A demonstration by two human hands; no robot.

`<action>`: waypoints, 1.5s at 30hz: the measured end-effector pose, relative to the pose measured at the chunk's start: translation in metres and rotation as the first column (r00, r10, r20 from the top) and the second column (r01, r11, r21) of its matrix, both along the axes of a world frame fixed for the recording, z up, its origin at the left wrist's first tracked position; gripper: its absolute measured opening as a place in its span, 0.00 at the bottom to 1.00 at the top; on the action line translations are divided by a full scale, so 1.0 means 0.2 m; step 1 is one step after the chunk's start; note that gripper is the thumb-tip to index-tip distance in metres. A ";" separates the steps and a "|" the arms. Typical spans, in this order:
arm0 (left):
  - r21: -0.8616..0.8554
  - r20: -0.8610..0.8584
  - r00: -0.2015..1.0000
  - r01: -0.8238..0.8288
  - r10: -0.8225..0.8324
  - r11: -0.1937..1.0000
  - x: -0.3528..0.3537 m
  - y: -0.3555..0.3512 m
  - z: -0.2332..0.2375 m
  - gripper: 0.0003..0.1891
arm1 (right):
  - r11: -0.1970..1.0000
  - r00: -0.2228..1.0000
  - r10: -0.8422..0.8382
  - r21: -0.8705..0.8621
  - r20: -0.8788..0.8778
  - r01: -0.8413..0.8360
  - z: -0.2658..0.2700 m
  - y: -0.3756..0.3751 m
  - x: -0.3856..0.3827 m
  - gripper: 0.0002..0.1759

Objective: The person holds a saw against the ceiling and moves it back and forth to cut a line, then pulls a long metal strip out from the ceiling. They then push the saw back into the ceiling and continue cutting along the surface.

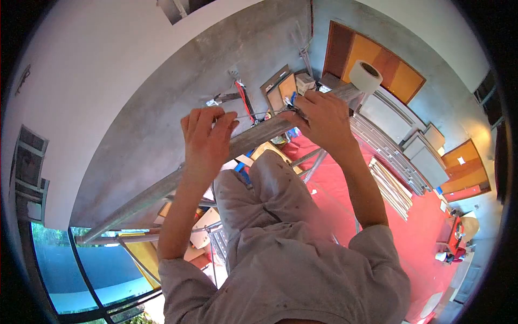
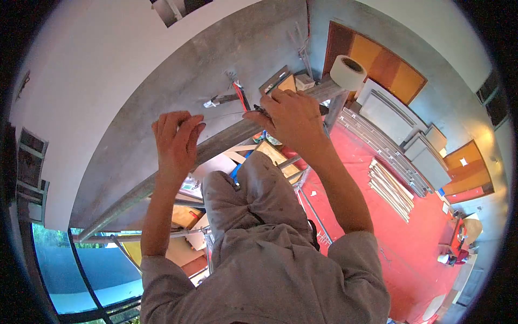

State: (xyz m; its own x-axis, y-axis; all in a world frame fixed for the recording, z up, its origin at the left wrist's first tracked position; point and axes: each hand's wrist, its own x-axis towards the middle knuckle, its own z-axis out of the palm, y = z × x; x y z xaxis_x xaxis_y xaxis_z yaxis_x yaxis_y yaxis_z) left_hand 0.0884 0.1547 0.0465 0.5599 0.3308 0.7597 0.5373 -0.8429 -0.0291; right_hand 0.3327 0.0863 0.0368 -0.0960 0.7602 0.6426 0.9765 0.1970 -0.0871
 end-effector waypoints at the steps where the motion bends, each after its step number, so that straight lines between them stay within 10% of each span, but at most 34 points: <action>1: 0.005 -0.026 0.999 -0.020 0.020 1.000 0.00 0.01 0.01 0.15 | 1.000 1.000 -0.013 -0.014 -0.022 0.013 -0.02 -0.02 0.01 0.26; 16: 0.184 -0.238 0.963 -0.086 0.129 0.979 -0.19 0.22 -0.01 0.16 | 0.973 0.952 -0.035 -0.227 -0.304 -0.037 -0.32 -0.02 0.00 0.20; 20: 0.131 -0.460 0.886 0.142 -0.067 0.981 -0.41 0.67 -0.14 0.10 | 0.943 0.935 -0.047 -0.324 -0.352 -0.075 -0.36 -0.26 0.09 0.18; 25: 0.248 -0.585 0.773 0.457 -0.244 0.854 -0.02 0.35 0.21 0.22 | 0.869 0.790 0.161 -0.295 -0.591 -0.397 -0.46 -0.31 -0.01 0.19; 28: 0.021 -0.167 0.949 0.276 -0.269 0.961 0.04 0.28 0.20 0.31 | 0.919 0.632 0.216 -0.063 -0.744 -0.388 -0.49 -0.36 -0.06 0.19; 30: 0.320 0.104 0.986 0.087 -0.127 0.943 0.11 0.20 0.27 0.35 | 0.964 0.559 0.189 0.045 -0.807 -0.261 -0.51 -0.34 -0.08 0.20; 32: -0.162 0.324 0.946 0.051 0.005 0.985 -0.05 0.45 0.03 0.35 | 0.983 0.440 0.139 0.070 -0.887 -0.171 -0.46 -0.30 -0.10 0.19; 33: -0.309 -0.086 0.938 -0.347 0.337 0.886 -0.03 0.35 0.02 0.22 | 0.973 0.375 0.160 0.081 -0.913 -0.217 -0.36 -0.32 -0.09 0.21; 35: -0.661 -0.596 0.800 -0.539 0.072 0.522 -0.13 0.59 -0.28 0.18 | 0.926 0.392 0.371 0.304 -0.842 -0.223 -0.28 -0.27 -0.13 0.23; 38: -0.418 -0.785 0.613 -0.424 -0.085 0.804 -0.15 0.34 -0.18 0.23 | 0.800 0.323 0.580 0.448 -0.748 -0.399 -0.09 -0.27 -0.23 0.25; 39: -0.480 -0.767 0.642 -0.558 -0.014 0.677 -0.11 0.18 -0.08 0.21 | 0.809 0.403 0.582 0.453 -0.707 -0.374 0.00 -0.29 -0.25 0.25; 40: -0.465 -0.725 0.680 -0.362 -0.112 0.808 -0.30 0.48 -0.41 0.21 | 0.798 0.380 0.596 0.466 -0.708 -0.383 0.09 -0.32 -0.27 0.25; 43: -0.477 -0.631 0.776 -0.396 0.008 0.785 -0.22 0.26 -0.29 0.25 | 0.712 0.288 0.698 0.589 -0.656 -0.383 0.27 -0.31 -0.40 0.24; 45: -0.655 -0.594 0.803 -0.516 0.045 0.552 -0.21 0.31 -0.36 0.29 | 0.685 0.214 0.715 0.604 -0.666 -0.408 0.41 -0.40 -0.46 0.24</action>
